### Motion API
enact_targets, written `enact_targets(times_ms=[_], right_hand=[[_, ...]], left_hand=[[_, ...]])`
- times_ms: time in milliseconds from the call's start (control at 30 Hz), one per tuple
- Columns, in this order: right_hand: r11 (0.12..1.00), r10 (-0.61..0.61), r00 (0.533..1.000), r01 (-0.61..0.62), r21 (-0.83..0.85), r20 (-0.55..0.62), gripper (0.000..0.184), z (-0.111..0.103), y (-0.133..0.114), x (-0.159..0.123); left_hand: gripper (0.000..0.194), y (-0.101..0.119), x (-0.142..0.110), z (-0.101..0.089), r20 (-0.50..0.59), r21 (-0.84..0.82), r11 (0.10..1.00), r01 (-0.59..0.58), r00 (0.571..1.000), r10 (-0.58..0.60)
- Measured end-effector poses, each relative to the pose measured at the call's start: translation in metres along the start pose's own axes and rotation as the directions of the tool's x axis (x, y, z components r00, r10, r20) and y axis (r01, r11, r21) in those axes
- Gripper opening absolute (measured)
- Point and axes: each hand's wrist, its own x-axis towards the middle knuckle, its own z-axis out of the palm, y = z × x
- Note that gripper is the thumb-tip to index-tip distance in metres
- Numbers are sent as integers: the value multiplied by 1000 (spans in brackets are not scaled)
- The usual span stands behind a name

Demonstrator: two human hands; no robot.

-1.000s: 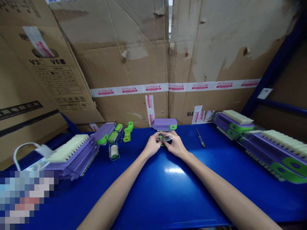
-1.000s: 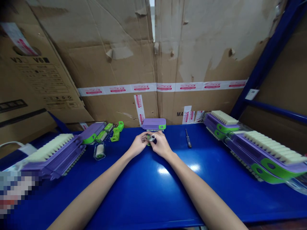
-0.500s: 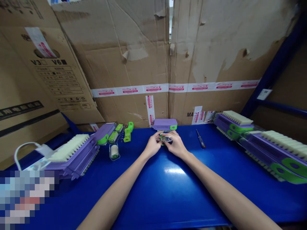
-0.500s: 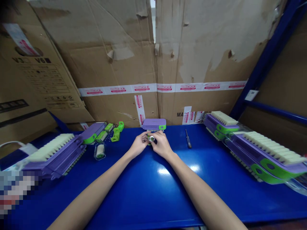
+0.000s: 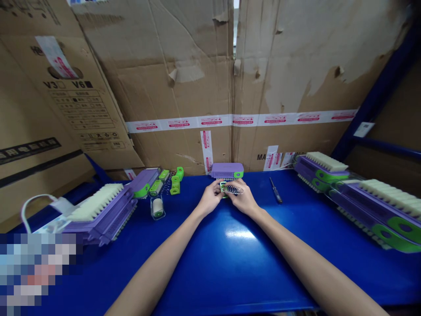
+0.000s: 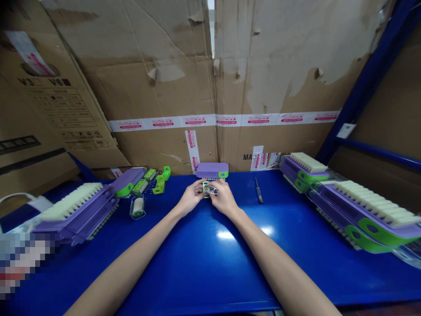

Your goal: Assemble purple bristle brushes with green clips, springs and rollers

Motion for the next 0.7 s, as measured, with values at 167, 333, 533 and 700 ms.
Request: enact_targets(times_ms=[167, 333, 533, 700], right_hand=[[1000, 11, 1000, -11, -1, -9, 15, 1, 0, 0], [1000, 3, 1000, -2, 24, -10, 15, 1, -2, 0], [999, -33, 999, 33, 10, 0, 18, 0, -5, 0], [999, -41, 999, 42, -17, 10, 18, -1, -6, 1]], left_hand=[[49, 3, -1, 1, -21, -20, 1000, 14, 1000, -14], [52, 10, -4, 2, -62, -28, 998, 55, 997, -56], [52, 11, -4, 0, -87, -68, 992, 105, 990, -110], [51, 12, -4, -1, -63, -64, 993, 98, 993, -102]])
